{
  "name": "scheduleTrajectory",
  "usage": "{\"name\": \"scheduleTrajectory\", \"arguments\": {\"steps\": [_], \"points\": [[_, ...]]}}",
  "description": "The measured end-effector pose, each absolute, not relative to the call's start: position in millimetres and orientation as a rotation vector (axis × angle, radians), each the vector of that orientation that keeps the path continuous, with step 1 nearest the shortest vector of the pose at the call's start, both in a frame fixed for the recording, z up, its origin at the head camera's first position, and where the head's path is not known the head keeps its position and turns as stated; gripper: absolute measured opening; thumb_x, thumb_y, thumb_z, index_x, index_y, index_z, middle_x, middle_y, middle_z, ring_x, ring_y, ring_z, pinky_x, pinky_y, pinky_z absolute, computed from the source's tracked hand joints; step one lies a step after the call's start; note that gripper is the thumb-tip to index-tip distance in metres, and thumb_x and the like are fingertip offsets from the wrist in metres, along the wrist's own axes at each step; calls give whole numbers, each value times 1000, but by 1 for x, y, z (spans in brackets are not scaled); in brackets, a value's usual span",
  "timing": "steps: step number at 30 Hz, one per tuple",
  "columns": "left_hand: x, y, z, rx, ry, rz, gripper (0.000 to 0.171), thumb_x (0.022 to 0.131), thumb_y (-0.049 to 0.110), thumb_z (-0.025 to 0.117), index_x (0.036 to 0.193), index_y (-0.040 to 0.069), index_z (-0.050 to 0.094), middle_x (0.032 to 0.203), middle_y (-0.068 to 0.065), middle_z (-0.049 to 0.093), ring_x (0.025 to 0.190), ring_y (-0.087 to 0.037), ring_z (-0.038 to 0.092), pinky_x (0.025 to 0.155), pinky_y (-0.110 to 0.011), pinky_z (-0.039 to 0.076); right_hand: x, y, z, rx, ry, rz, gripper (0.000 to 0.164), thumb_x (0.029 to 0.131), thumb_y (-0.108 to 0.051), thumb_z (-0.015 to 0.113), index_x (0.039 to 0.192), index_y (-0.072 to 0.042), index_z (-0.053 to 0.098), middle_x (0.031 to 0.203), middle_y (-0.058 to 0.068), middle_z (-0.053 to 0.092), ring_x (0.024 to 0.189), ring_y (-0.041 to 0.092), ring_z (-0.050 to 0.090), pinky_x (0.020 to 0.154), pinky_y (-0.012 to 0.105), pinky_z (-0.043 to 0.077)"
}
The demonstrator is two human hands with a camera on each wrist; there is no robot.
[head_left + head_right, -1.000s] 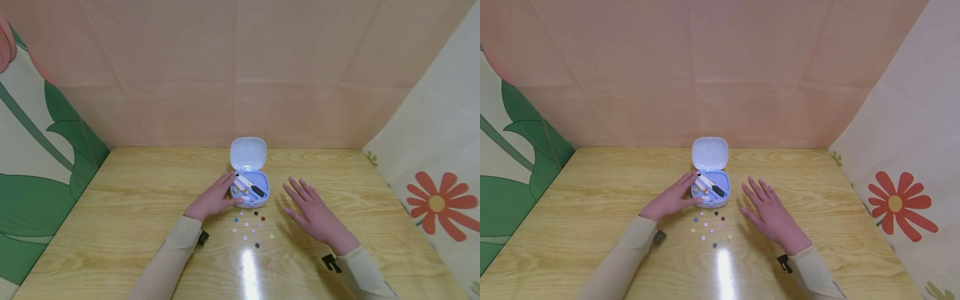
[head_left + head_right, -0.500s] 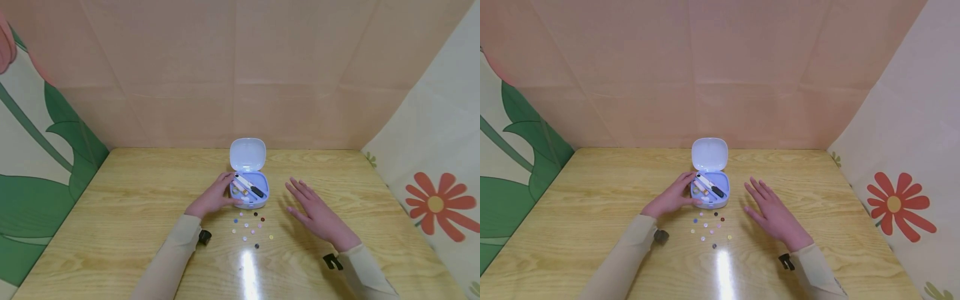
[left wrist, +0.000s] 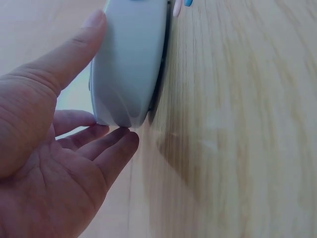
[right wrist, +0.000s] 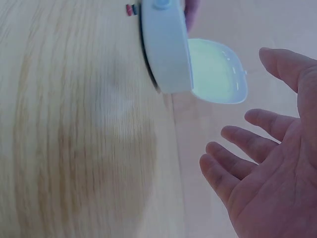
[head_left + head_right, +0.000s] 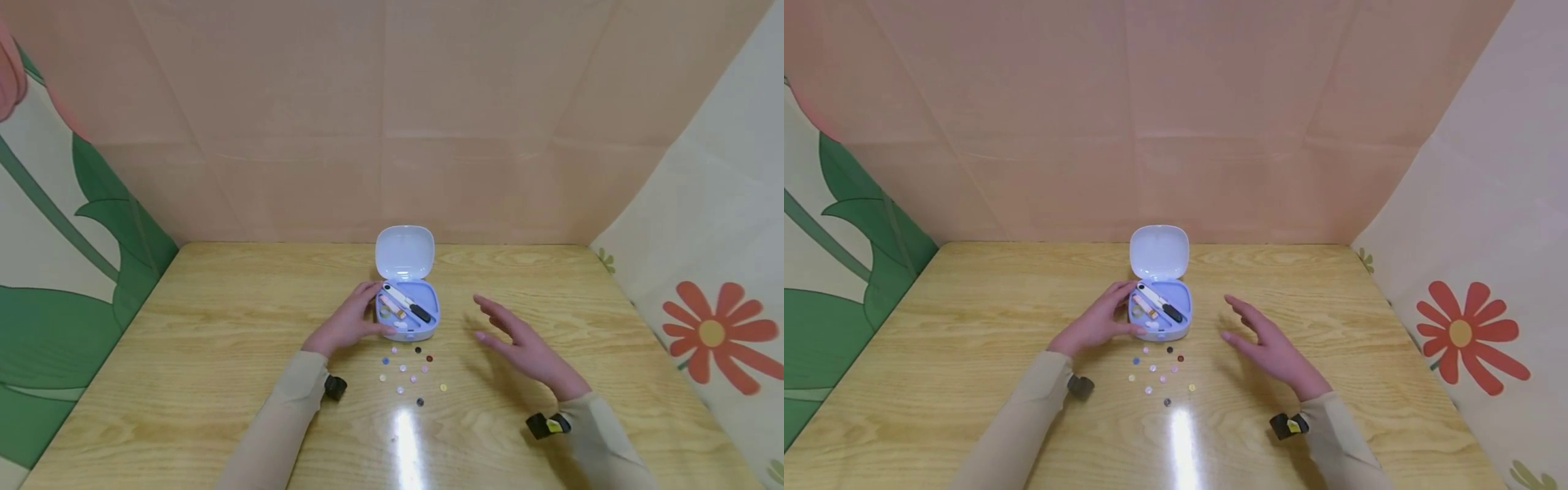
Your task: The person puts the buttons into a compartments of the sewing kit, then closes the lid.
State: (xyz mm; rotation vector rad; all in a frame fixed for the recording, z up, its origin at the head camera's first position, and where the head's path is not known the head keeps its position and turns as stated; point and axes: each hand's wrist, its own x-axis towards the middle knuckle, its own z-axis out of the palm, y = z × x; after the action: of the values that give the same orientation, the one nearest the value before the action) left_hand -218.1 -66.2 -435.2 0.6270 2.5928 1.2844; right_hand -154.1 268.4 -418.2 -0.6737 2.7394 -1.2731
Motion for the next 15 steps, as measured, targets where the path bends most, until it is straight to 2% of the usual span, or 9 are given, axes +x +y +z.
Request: {"name": "scheduleTrajectory", "arguments": {"steps": [8, 15], "points": [[-220, -66, -438, 605, 2543, 1355, 99, 72, 29, 83, 151, 10, 27, 144, -4, 36, 135, -19, 34, 115, -32, 25, -160, 274, -424, -581, 2547, -1495, 61, 96, -25, 59, 149, -15, 30, 151, 7, 32, 135, 30, 34, 111, 48, 30], [-222, -66, -439, 601, 2464, 1446, 98, 72, 25, 83, 151, 11, 27, 139, -4, 39, 133, -21, 37, 111, -31, 33, -160, 272, -427, -476, 2445, -1551, 64, 95, -29, 61, 149, -12, 31, 151, 7, 33, 135, 33, 34, 107, 46, 37]]}}
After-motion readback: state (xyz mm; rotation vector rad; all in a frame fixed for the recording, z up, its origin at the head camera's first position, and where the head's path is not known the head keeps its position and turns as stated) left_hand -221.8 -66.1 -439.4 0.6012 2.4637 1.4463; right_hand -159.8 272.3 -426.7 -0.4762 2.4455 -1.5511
